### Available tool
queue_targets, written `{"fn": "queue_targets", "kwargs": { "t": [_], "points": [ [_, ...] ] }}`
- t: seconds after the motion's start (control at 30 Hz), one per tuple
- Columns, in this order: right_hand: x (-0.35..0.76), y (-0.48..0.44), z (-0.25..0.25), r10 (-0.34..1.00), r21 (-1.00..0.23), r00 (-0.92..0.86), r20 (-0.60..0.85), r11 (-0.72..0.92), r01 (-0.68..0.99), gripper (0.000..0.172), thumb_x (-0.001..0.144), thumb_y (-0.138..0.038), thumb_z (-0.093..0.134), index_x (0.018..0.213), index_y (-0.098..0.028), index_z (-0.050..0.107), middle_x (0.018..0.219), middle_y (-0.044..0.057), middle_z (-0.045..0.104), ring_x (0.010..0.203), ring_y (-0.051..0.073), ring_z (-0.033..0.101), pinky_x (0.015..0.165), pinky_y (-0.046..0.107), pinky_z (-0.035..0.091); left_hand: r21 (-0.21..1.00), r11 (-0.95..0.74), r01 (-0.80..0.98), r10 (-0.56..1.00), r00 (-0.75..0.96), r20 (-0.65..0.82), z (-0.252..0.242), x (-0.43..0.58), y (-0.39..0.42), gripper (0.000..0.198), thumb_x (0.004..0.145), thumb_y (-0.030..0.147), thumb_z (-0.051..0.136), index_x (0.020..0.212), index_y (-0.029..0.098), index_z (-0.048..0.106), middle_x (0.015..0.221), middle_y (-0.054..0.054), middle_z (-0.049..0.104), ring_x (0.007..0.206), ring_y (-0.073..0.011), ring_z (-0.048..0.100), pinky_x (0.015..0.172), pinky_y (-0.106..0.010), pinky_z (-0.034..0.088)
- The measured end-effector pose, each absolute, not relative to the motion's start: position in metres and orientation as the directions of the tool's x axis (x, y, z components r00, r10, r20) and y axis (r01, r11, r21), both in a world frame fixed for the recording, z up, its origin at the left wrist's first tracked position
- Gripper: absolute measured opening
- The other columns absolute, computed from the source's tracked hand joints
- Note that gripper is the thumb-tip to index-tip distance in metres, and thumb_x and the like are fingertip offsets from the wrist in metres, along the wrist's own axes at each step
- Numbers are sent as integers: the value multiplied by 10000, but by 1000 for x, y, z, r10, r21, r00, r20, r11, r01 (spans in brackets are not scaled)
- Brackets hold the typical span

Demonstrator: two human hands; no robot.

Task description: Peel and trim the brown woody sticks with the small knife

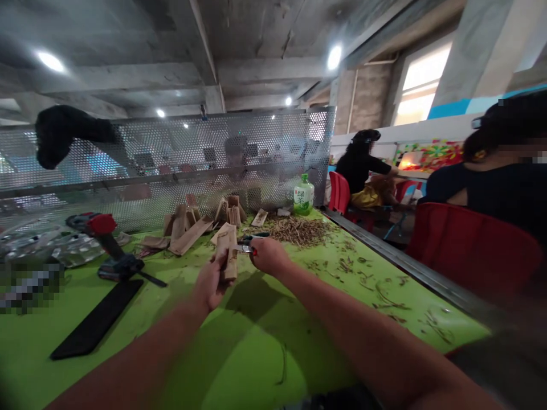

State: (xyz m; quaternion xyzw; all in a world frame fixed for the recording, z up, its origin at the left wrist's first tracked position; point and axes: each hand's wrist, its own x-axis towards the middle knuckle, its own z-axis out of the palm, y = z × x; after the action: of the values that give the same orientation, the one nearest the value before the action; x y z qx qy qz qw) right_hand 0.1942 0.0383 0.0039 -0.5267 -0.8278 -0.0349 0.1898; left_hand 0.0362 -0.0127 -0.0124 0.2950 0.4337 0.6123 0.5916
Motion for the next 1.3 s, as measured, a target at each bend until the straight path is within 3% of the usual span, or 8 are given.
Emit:
{"fn": "queue_targets", "kwargs": {
  "t": [0.2,0.43,0.67,0.77,0.9,1.07,1.2,1.3],
  "points": [
    [190,30,11,875,-77,-411,257,442,894,258,852,-241,519,983,-189,735,898,107,739,759,207,652,626,261,375,906,68,-417,987,-107,-123,-9,38,-16,235,892,346,646,1029,173,566,614,47,573,445,-95,529,338,-177,325],
    [197,38,8,848,-59,-437,301,474,879,233,843,-227,518,929,-191,731,866,93,731,725,184,633,606,249,352,908,87,-410,991,-57,-121,-5,44,-21,338,803,408,740,986,198,549,606,61,549,407,-79,484,316,-166,299],
    [211,60,1,862,-167,-326,390,414,895,243,858,-201,484,843,-170,725,813,70,722,711,149,614,619,228,346,903,205,-377,977,21,-213,1,57,-36,314,832,444,695,967,194,562,569,64,525,404,-95,481,315,-182,301],
    [227,78,2,933,-283,-158,322,254,925,241,866,-209,496,889,-162,732,866,92,735,741,156,641,623,222,368,939,195,-285,980,92,-176,-1,66,-55,329,799,411,736,1009,199,598,620,32,602,489,-124,563,381,-195,378],
    [258,102,5,968,-372,129,216,-41,927,288,857,-166,483,994,-106,730,950,176,732,790,210,681,605,242,387,983,137,-123,878,474,-63,-12,85,-84,373,635,324,867,926,187,679,811,-56,719,674,-191,660,538,-249,501],
    [257,95,3,929,-436,92,359,79,897,312,902,-277,464,1000,-160,736,899,124,738,776,195,664,625,242,382,952,124,-280,986,144,-86,-15,71,-57,445,734,438,789,1053,175,624,853,-58,712,628,-157,649,473,-221,477],
    [228,72,1,910,-352,-130,395,280,893,278,888,-274,471,882,-180,733,825,76,727,714,165,617,600,234,347,944,61,-323,996,-39,-78,-13,45,-26,391,768,444,758,1020,184,612,648,28,613,446,-105,546,334,-176,340],
    [213,58,-1,886,-246,-246,392,359,900,258,875,-269,485,883,-186,730,816,74,724,703,169,617,597,240,344,955,23,-297,995,-90,-52,-15,38,-18,415,759,439,769,1044,183,608,675,20,633,443,-101,566,337,-164,350]
  ]
}}
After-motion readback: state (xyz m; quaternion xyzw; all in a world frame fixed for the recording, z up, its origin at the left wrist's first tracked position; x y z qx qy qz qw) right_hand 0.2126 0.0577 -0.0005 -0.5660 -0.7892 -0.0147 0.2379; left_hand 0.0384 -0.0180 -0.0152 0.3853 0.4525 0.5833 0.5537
